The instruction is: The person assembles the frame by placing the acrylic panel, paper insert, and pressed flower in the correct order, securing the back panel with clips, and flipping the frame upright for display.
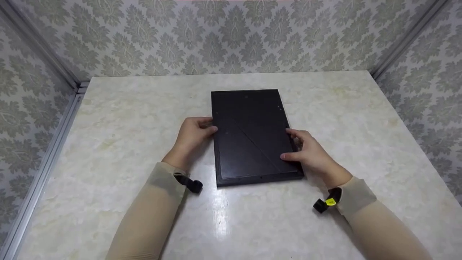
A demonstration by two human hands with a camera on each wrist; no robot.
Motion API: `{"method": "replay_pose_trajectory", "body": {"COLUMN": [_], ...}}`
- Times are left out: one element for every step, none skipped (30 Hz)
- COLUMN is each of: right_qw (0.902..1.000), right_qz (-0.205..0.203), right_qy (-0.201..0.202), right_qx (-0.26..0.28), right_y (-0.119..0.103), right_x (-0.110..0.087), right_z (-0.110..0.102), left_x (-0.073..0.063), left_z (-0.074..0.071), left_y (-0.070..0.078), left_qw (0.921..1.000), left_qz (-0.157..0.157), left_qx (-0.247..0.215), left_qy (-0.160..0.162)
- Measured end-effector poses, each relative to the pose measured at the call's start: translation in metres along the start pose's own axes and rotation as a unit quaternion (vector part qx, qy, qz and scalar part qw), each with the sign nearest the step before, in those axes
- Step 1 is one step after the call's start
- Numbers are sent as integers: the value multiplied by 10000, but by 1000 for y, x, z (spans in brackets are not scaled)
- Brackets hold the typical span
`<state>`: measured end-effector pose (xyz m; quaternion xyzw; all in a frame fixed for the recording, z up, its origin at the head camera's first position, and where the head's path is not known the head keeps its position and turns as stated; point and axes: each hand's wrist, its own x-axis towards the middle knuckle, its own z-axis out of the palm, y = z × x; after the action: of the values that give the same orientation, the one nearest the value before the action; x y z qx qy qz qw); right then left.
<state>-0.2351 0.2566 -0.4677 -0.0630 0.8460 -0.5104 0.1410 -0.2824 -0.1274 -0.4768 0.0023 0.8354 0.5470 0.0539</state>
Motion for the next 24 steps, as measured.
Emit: {"method": "replay_pose_trajectory", "body": {"right_qw": [9999, 9994, 9987, 9976, 9961, 9941, 9920, 9900, 9883, 9871, 9862, 9857, 9852, 9849, 9846, 9841, 9836, 9833, 9828, 9823, 9817, 9810, 9802, 9794], "right_qz": [-47, -91, -150, -199, -250, -311, -361, -396, -427, -439, -453, -449, -439, -418, -407, -404, -406, -401, -415, -435, -460, -478, -487, -479], "right_qy": [1, -5, -24, -39, -52, -60, -74, -93, -116, -125, -132, -137, -139, -134, -117, -93, -71, -56, -39, -22, -5, 3, 14, 27], "right_qx": [-165, -325, -493, -666, -847, -1036, -1207, -1349, -1456, -1534, -1589, -1621, -1652, -1674, -1699, -1726, -1755, -1775, -1800, -1819, -1848, -1882, -1917, -1962], "right_y": [1, 1, 1, 1, 1, 1, 1, 0, 0, 0, -1, -1, -2, -2, -3, -4, -4, -4, -4, -4, -4, -4, -5, -5], "right_x": [0, 0, 0, -1, -1, -1, -1, -2, -2, -2, -3, -3, -3, -4, -5, -5, -5, -5, -6, -6, -6, -6, -6, -6], "right_z": [0, 0, -1, -1, -2, -3, -4, -6, -6, -7, -8, -8, -8, -8, -8, -8, -8, -8, -8, -8, -8, -8, -8, -8], "left_x": [0, 0, 0, 0, -1, -1, -1, -2, -2, -2, -2, -2, -2, -2, -2, -1, -1, -1, 0, 0, 0, 0, 0, 0], "left_z": [0, 0, 0, 0, 0, 0, 0, 0, 0, 0, 0, 0, 0, 1, 1, 1, 1, 1, 1, 2, 2, 2, 2, 2], "left_y": [0, -1, -1, -1, -1, 0, 0, 1, 1, 2, 2, 3, 3, 3, 3, 3, 3, 3, 2, 2, 2, 2, 3, 3], "left_qw": [10000, 10000, 10000, 10000, 10000, 10000, 10000, 10000, 10000, 10000, 9999, 9999, 9998, 9997, 9997, 9998, 9999, 9999, 10000, 10000, 10000, 9999, 9999, 10000], "left_qz": [8, 25, 32, 35, 25, 21, 27, 22, -2, -22, -27, -27, -32, -40, -42, -36, -32, -40, -46, -49, -47, -41, -26, -5], "left_qx": [7, 26, 32, 27, 22, 24, 39, 22, -30, -72, -89, -119, -165, -219, -238, -190, -146, -104, -50, 10, 70, 109, 102, 83], "left_qy": [-3, 2, 8, 12, 15, 10, 10, -2, -20, -36, -49, -60, -63, -71, -64, -56, -48, -36, -23, -10, 0, 9, 21, 34]}}
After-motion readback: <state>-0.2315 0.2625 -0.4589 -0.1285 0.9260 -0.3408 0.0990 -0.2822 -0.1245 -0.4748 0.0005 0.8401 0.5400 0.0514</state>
